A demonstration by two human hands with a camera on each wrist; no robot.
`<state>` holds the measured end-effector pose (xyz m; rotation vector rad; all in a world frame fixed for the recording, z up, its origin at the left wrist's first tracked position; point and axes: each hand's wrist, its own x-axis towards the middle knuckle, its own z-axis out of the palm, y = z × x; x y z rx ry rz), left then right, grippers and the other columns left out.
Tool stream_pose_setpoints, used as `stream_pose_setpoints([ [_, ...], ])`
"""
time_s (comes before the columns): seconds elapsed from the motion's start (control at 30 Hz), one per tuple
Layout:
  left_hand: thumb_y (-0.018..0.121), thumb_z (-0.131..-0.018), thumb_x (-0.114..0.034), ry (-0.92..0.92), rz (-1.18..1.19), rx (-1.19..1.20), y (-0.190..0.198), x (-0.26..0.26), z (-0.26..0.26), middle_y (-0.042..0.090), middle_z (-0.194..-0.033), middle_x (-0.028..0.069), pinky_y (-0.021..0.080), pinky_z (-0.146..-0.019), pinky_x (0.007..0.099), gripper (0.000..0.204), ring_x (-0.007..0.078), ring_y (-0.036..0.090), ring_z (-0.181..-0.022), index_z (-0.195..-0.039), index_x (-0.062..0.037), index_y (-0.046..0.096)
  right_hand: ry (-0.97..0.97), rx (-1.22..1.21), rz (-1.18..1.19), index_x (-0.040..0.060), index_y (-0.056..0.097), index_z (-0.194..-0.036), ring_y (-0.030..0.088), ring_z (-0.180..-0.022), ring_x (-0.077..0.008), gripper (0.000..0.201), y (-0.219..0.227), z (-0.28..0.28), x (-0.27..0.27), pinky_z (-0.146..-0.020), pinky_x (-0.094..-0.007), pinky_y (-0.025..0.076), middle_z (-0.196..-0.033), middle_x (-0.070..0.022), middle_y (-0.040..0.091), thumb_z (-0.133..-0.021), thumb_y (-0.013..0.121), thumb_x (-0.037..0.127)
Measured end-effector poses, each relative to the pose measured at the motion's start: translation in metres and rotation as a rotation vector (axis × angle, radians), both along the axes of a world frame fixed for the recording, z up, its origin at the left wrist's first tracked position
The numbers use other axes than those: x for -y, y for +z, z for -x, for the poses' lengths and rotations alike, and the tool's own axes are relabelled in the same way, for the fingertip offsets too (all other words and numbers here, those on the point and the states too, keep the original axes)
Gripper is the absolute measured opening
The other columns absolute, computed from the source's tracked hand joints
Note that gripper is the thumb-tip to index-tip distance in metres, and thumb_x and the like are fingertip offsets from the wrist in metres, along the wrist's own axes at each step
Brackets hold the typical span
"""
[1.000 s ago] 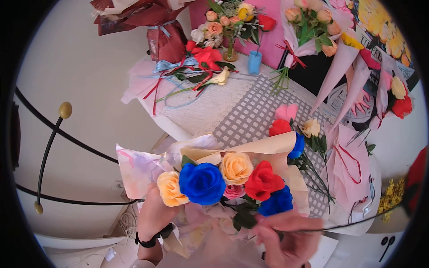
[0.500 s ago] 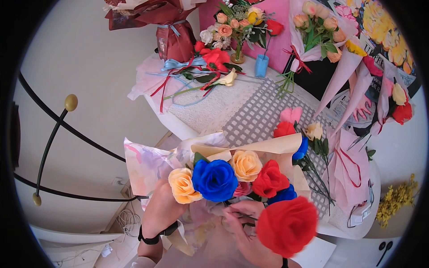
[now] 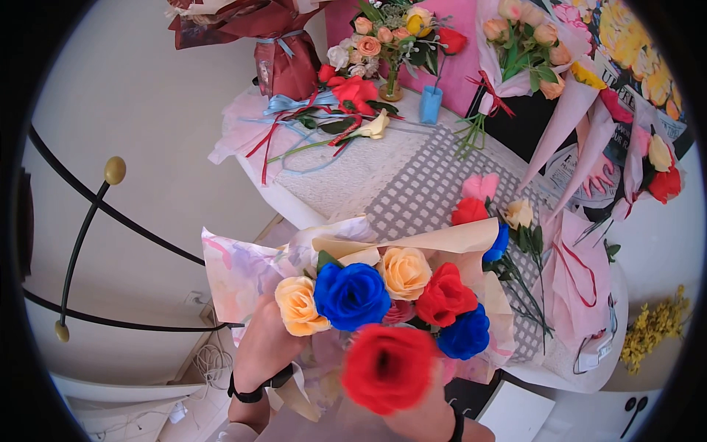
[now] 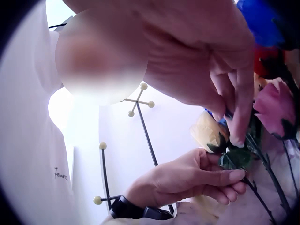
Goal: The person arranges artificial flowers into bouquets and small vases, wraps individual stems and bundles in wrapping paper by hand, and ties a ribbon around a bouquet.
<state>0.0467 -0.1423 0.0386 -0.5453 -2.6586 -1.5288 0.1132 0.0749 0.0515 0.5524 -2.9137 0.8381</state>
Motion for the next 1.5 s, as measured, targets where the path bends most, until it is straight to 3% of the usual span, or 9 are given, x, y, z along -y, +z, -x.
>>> stream_pose_setpoints([
  [0.13,0.07,-0.076,0.01,-0.017,0.023,-0.016,0.008,0.003,0.0,0.071,-0.09,0.0242,0.053,-0.07,0.0494,0.022,0.0471,0.066,-0.084,-0.097,0.0032,0.069,0.053,0.198,0.397,0.0017,0.07,-0.122,0.072,-0.099,-0.0346,0.037,0.003,0.013,0.02,-0.087,-0.0401,0.059,-0.119,-0.0151,0.072,-0.086,0.078,0.004],
  [0.47,0.078,-0.082,-0.005,-0.054,-0.093,-0.016,0.022,0.003,-0.001,0.072,-0.094,0.0232,0.055,-0.072,0.0455,0.022,0.0455,0.068,-0.085,-0.101,0.0025,0.069,-0.048,0.159,0.331,-0.001,0.068,-0.122,0.074,-0.087,-0.04,0.036,-0.009,0.012,0.027,-0.076,-0.0413,0.061,-0.107,-0.021,0.072,-0.088,0.077,0.004],
  [0.67,0.074,-0.083,-0.004,0.04,-0.031,-0.047,-0.017,0.007,-0.006,0.073,-0.098,0.0212,0.056,-0.074,0.0434,0.02,0.0448,0.07,-0.087,-0.102,0.0012,0.071,-0.033,0.044,0.384,-0.0001,0.069,-0.119,0.076,-0.085,-0.034,0.033,0.003,0.004,0.037,-0.07,-0.0357,0.061,-0.105,-0.018,0.075,-0.087,0.075,0.0],
  [0.8,0.07,-0.09,-0.005,-0.004,-0.339,0.335,-0.042,0.018,-0.005,0.073,-0.115,0.0171,0.057,-0.089,0.0433,0.026,0.0378,0.071,-0.101,-0.116,-0.0029,0.07,-0.018,-0.012,0.361,0.0004,0.07,-0.118,0.077,-0.087,-0.0292,0.033,0.009,-0.003,0.04,-0.07,-0.0333,0.062,-0.106,-0.0154,0.076,-0.086,0.074,-0.002],
  [0.87,0.064,-0.094,-0.012,-0.027,0.158,0.095,-0.023,0.017,-0.003,0.075,-0.113,0.0152,0.057,-0.088,0.0419,0.023,0.0386,0.07,-0.104,-0.114,-0.0047,0.071,0.049,0.013,0.363,-0.0002,0.068,-0.113,0.072,-0.092,-0.0323,0.025,0.008,-0.007,0.036,-0.074,-0.0361,0.061,-0.111,-0.0145,0.07,-0.089,0.075,0.003],
  [1.1,0.073,-0.086,-0.007,-0.075,0.738,0.044,-0.046,0.031,-0.004,0.075,-0.11,0.0154,0.054,-0.095,0.0425,0.034,0.0378,0.069,-0.107,-0.119,-0.0062,0.07,0.002,-0.042,0.316,0.0022,0.069,-0.121,0.077,-0.085,-0.0237,0.039,0.001,0.002,0.038,-0.066,-0.0282,0.061,-0.105,-0.0105,0.076,-0.084,0.077,0.0],
  [1.2,0.08,-0.083,-0.011,0.017,0.144,0.115,-0.017,0.011,-0.014,0.075,-0.109,0.0161,0.052,-0.098,0.0432,0.04,0.0374,0.069,-0.106,-0.122,-0.0071,0.07,-0.043,-0.028,0.298,0.0026,0.069,-0.121,0.076,-0.083,-0.0252,0.041,0.013,0.007,0.029,-0.066,-0.0307,0.061,-0.107,-0.0104,0.075,-0.082,0.081,0.004],
  [1.27,0.077,-0.079,0.004,0.047,-0.105,0.099,0.01,0.004,0.0,0.074,-0.092,0.0196,0.056,-0.075,0.0434,0.024,0.0411,0.071,-0.087,-0.103,0.0003,0.073,-0.045,-0.042,0.288,0.0025,0.069,-0.121,0.076,-0.083,-0.0258,0.041,0.012,0.008,0.029,-0.066,-0.0314,0.061,-0.107,-0.0108,0.075,-0.082,0.081,0.005],
  [1.5,0.079,-0.08,-0.002,0.063,0.067,0.108,0.002,0.005,-0.001,0.074,-0.091,0.0192,0.054,-0.077,0.0427,0.022,0.0418,0.069,-0.088,-0.101,0.0022,0.071,-0.039,-0.09,0.255,0.0022,0.068,-0.121,0.075,-0.083,-0.0275,0.043,0.01,0.007,0.027,-0.067,-0.034,0.061,-0.107,-0.0122,0.074,-0.082,0.083,0.007],
])
